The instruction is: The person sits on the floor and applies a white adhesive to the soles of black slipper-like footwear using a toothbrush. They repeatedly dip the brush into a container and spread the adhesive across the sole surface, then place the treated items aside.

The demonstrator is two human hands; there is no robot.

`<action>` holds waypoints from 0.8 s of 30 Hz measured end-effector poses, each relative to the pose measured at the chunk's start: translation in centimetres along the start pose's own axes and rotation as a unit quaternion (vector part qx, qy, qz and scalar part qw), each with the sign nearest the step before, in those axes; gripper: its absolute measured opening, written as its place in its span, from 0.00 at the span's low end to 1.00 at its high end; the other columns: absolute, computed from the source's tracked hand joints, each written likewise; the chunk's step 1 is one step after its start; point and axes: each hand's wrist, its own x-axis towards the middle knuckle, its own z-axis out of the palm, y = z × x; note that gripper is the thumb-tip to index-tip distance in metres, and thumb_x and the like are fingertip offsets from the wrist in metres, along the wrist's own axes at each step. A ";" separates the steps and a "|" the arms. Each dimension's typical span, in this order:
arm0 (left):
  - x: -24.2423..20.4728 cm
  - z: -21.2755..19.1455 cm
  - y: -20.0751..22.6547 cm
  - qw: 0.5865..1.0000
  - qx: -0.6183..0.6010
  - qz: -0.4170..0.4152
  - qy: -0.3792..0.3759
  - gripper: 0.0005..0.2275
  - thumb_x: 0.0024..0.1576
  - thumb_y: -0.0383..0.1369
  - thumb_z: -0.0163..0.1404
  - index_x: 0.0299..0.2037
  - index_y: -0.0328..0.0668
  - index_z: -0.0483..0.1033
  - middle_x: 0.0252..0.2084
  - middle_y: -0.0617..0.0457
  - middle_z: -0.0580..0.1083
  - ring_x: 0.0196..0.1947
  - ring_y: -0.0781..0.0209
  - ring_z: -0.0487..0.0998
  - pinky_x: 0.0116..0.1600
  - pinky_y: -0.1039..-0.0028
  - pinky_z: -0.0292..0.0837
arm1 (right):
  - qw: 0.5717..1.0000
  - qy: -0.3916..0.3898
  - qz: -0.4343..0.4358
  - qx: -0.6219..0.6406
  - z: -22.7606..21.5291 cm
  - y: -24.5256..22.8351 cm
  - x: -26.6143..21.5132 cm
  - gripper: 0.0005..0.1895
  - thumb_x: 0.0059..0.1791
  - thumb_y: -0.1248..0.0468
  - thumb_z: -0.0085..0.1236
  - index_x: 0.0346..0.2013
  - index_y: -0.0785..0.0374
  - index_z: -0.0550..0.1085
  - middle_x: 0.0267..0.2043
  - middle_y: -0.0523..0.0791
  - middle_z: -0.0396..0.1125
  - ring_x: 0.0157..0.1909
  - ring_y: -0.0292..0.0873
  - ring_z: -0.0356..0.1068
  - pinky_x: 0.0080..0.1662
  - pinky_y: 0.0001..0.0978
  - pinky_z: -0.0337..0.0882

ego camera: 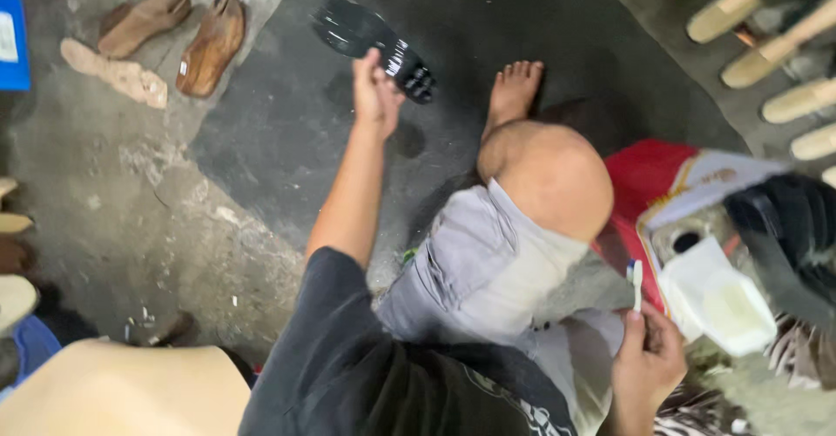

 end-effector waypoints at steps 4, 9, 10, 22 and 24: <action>6.8 -1.7 -4.0 0.989 0.045 -0.114 0.079 0.31 0.50 0.56 0.52 0.64 0.65 0.62 0.53 0.67 0.69 0.51 0.64 0.70 0.49 0.58 0.60 | 1.000 -0.015 0.019 -0.019 1.4 1.0 2.3 0.10 0.59 0.74 0.53 0.55 0.75 0.73 0.47 0.50 0.74 0.47 0.37 0.73 0.53 0.25 0.71; 17.9 -1.3 -1.7 0.996 0.015 -0.062 -0.060 0.42 0.62 0.61 0.50 0.74 0.28 0.64 0.64 0.36 0.70 0.59 0.42 0.71 0.66 0.45 0.63 | 0.998 -0.015 0.052 -0.035 2.6 2.1 5.1 0.08 0.59 0.74 0.55 0.51 0.78 0.73 0.43 0.51 0.74 0.46 0.38 0.74 0.51 0.27 0.73; 20.1 -1.3 -0.6 0.999 0.019 -0.037 -0.004 0.42 0.61 0.62 0.47 0.75 0.32 0.59 0.65 0.40 0.68 0.61 0.46 0.69 0.63 0.44 0.61 | 0.998 -0.016 0.049 -0.027 2.9 2.3 5.7 0.08 0.59 0.74 0.55 0.51 0.78 0.73 0.43 0.51 0.73 0.46 0.38 0.74 0.51 0.27 0.73; 12.6 -9.8 -6.9 0.932 0.335 0.050 0.130 0.25 0.61 0.33 0.55 0.66 0.30 0.63 0.40 0.42 0.78 0.30 0.63 0.76 0.33 0.77 0.71 | 0.995 -0.029 -0.018 -0.097 3.4 0.3 7.3 0.14 0.57 0.70 0.62 0.52 0.78 0.73 0.48 0.50 0.72 0.50 0.38 0.71 0.54 0.28 0.72; 6.8 -9.6 -10.0 0.953 0.292 -0.049 0.056 0.21 0.62 0.25 0.53 0.65 0.30 0.65 0.41 0.44 0.80 0.33 0.65 0.80 0.35 0.79 0.75 | 0.988 0.011 0.006 -0.153 0.8 0.0 6.5 0.15 0.56 0.65 0.68 0.48 0.75 0.76 0.42 0.48 0.74 0.44 0.35 0.71 0.52 0.28 0.71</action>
